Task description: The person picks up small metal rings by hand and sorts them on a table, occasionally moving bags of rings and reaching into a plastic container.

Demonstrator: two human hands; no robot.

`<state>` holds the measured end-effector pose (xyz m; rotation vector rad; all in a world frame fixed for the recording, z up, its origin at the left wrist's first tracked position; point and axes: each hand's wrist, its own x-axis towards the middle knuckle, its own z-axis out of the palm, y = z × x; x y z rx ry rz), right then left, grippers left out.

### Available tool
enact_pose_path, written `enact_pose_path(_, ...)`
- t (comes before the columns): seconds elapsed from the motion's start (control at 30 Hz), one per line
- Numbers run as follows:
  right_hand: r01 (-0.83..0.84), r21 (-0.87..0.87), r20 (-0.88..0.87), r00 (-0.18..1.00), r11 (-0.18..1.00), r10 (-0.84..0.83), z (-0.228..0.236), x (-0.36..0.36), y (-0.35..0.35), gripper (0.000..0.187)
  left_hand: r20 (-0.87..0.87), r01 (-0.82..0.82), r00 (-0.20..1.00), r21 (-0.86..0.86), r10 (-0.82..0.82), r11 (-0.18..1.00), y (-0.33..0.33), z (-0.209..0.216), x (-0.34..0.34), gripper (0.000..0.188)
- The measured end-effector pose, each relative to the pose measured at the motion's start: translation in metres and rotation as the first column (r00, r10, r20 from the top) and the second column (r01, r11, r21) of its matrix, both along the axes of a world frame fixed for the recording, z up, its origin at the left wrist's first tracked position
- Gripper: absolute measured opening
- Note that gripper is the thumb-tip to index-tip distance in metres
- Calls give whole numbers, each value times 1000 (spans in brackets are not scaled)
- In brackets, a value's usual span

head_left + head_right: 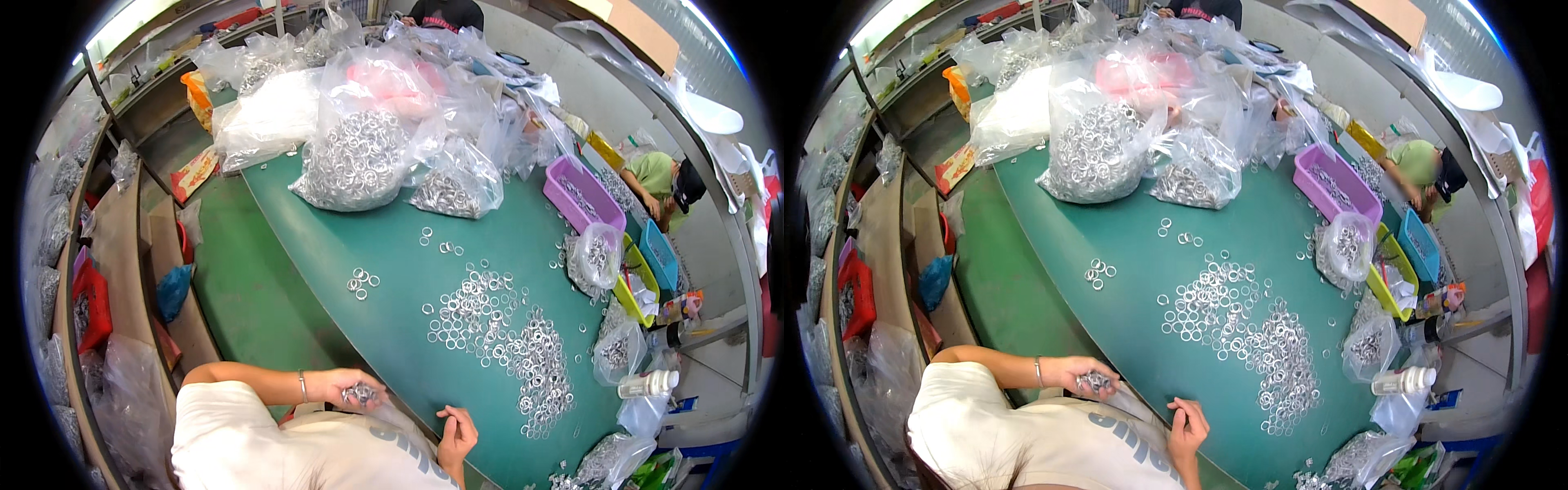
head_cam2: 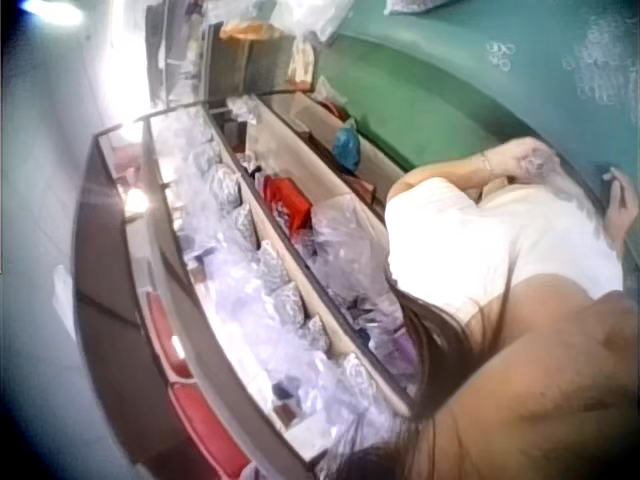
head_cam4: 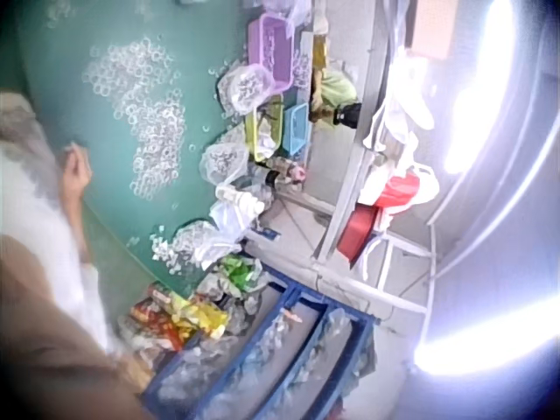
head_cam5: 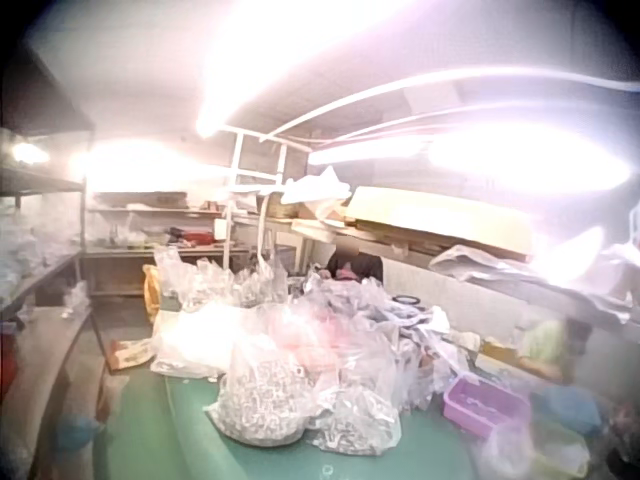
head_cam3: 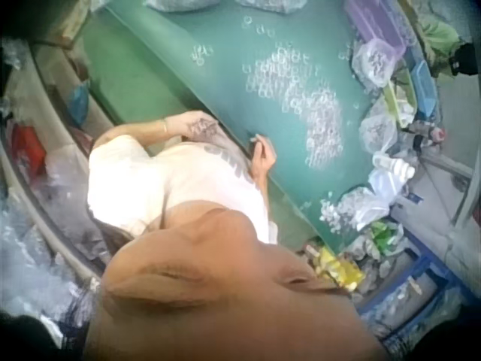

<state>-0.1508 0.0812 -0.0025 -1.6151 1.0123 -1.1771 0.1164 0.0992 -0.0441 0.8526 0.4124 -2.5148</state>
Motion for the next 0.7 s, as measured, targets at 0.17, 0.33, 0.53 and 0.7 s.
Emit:
enact_pose_path(0.17,15,5,-94,995,1000,-15,-11,2,-1,15,-34,-462,868,-422,496,780,-66,116,60,19)
enact_pose_path(0.33,38,-58,-180,982,998,-48,-4,2,-3,13,20,-243,571,-951,820,193,-196,262,141,20)
enact_pose_path(0.53,61,-78,-182,981,995,-74,-5,5,-2,12,499,591,-65,-678,864,437,-317,291,214,28)
enact_pose_path(0.7,71,-50,-181,980,996,-79,-2,9,-4,11,453,743,-624,94,637,663,-331,266,227,34)
